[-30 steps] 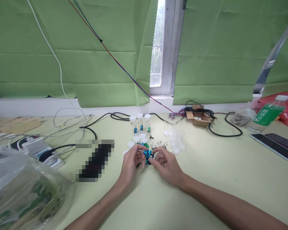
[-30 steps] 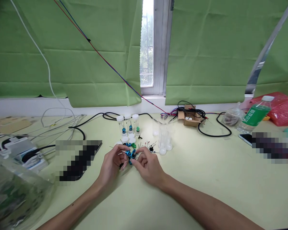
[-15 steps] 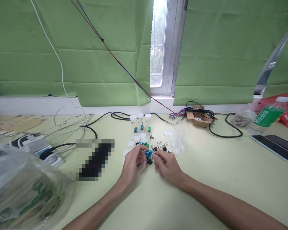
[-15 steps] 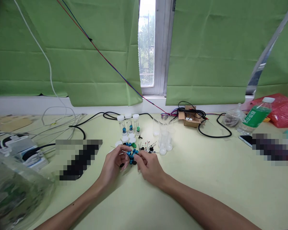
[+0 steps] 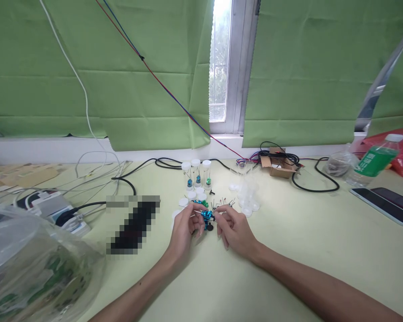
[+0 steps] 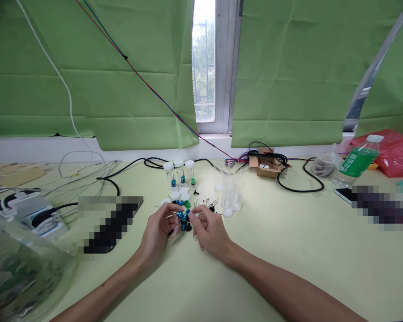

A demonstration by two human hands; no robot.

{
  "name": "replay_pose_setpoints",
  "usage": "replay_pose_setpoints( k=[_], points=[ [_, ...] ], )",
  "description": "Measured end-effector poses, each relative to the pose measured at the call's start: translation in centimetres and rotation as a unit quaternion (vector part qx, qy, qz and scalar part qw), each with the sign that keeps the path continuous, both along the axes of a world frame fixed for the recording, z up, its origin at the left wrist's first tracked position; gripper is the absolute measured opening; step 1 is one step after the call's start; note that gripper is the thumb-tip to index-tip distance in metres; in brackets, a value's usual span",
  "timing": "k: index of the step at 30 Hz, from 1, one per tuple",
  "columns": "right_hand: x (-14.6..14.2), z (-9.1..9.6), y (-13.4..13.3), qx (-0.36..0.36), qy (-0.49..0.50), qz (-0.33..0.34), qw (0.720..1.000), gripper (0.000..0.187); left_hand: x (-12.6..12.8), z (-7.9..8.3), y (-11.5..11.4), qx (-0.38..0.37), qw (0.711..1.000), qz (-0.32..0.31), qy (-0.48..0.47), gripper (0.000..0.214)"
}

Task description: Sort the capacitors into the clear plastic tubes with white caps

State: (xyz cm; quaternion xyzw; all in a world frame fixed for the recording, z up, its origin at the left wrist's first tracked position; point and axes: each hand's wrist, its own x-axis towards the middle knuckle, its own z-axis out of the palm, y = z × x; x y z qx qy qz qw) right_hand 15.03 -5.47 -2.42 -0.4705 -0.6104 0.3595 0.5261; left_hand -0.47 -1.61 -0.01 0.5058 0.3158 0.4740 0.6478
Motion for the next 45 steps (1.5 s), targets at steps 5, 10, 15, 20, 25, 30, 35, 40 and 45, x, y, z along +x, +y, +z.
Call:
replay_pose_setpoints(
  k=[5, 10, 15, 20, 25, 30, 35, 40, 45],
  points=[
    [0.12, -0.24, -0.02, 0.039, -0.032, 0.014, 0.999, 0.027, 0.03, 0.25, -0.12, -0.012, 1.000, 0.006, -0.008, 0.041],
    [0.18, -0.11, -0.07, 0.031, -0.040, 0.013, 0.999, 0.024, 0.00, 0.04, -0.06, -0.008, 1.000, -0.003, -0.001, 0.040],
    [0.15, 0.18, -0.14, 0.012, -0.040, 0.020, 0.999, 0.033, -0.03, -0.10, -0.09, 0.010, 1.000, -0.009, 0.007, 0.039],
    [0.04, -0.07, 0.03, 0.028, -0.048, 0.005, 0.998, 0.048, -0.11, -0.11, -0.16, 0.019, 1.000, -0.014, 0.010, 0.039],
    [0.03, -0.23, 0.07, 0.016, -0.037, 0.006, 0.999, 0.049, -0.12, -0.05, -0.12, 0.021, 1.000, -0.014, 0.006, 0.039],
    [0.12, -0.13, -0.03, 0.005, -0.029, 0.023, 0.999, 0.031, -0.11, -0.02, -0.05, 0.019, 1.000, -0.012, -0.002, 0.039],
    [0.20, -0.05, -0.03, 0.018, -0.055, 0.023, 0.998, 0.027, -0.18, -0.23, -0.05, 0.019, 1.000, -0.014, -0.008, 0.039],
    [0.18, -0.01, -0.08, 0.021, -0.053, 0.025, 0.998, 0.025, -0.20, -0.35, -0.03, 0.027, 1.000, -0.014, -0.002, 0.039],
    [0.17, -0.07, -0.09, 0.017, -0.053, 0.029, 0.998, 0.024, -0.17, -0.27, -0.01, 0.025, 1.000, -0.013, 0.003, 0.039]
  ],
)
